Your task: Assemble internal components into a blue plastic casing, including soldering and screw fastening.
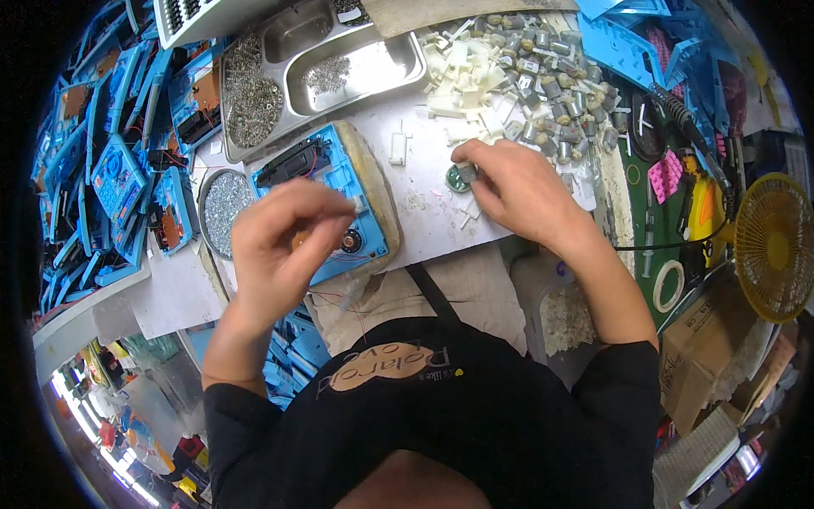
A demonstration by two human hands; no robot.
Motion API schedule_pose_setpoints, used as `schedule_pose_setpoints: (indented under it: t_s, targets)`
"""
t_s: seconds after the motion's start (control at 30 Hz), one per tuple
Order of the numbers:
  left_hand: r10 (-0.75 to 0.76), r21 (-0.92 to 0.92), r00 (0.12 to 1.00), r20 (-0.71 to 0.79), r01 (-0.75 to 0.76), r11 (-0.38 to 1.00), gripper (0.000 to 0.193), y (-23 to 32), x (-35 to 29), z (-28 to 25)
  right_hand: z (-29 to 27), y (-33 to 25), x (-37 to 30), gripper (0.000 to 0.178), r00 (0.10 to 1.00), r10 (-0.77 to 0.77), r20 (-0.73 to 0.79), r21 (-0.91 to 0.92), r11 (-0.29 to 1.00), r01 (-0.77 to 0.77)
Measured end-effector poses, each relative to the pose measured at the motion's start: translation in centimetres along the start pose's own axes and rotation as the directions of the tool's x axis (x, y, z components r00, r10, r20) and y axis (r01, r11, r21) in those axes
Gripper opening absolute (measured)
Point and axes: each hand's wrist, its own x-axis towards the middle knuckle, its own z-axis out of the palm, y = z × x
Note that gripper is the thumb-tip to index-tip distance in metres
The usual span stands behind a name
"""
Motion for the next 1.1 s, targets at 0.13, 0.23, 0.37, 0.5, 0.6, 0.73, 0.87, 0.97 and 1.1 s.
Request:
schedule_pose_setpoints:
  t_s: [0.13,0.23,0.37,0.5,0.6,0.73,0.87,0.97,1.1]
  targets:
    - [-0.172,-0.19,0.979,-0.113,0.149,0.97,0.01,-1.1,-3.8,1.7,0.6,0.3,1.0,0.037,0.993,-0.111,0.04,-0.07,0.991,0.114]
    - [-0.256,-0.296,0.953,-0.162,0.201,0.934,0.01,-2.0,-5.7,3.7,0.2,-0.1,1.4,0.041,0.99,-0.128,0.057,-0.078,0.988,0.132]
    - [-0.31,-0.262,0.931,-0.194,0.256,0.931,0.015,-2.2,-6.3,5.1,-0.8,-3.0,0.3,0.039,0.964,0.234,0.127,0.552,0.791,-0.265]
    - [-0.334,-0.337,0.921,-0.201,0.255,0.906,0.032,-2.6,-6.4,5.4,2.4,-6.7,-0.4,0.046,0.947,0.137,0.291,0.897,0.305,-0.32]
    - [-0.292,-0.297,0.938,-0.188,0.229,0.927,0.037,-2.9,-6.7,5.0,3.7,-7.2,0.4,0.047,0.927,0.082,0.367,0.898,0.229,-0.375]
    - [-0.282,-0.326,0.938,-0.201,0.207,0.922,0.038,-3.0,-6.8,4.9,4.0,-7.4,1.2,0.046,0.918,0.045,0.393,0.889,0.238,-0.392]
    - [-0.266,-0.341,0.94,-0.215,0.183,0.922,0.037,-3.4,-7.1,5.1,4.1,-7.4,1.5,0.045,0.916,0.06,0.396,0.861,0.322,-0.393]
    - [-0.254,-0.366,0.937,-0.241,0.155,0.918,0.035,-3.3,-7.1,5.1,4.0,-7.8,1.3,0.046,0.922,0.089,0.378,0.855,0.348,-0.384]
    - [-0.189,-0.328,0.938,-0.29,0.088,0.941,0.033,-3.7,-7.3,5.0,4.7,-7.6,0.9,0.054,0.994,-0.088,0.061,0.636,0.771,0.029]
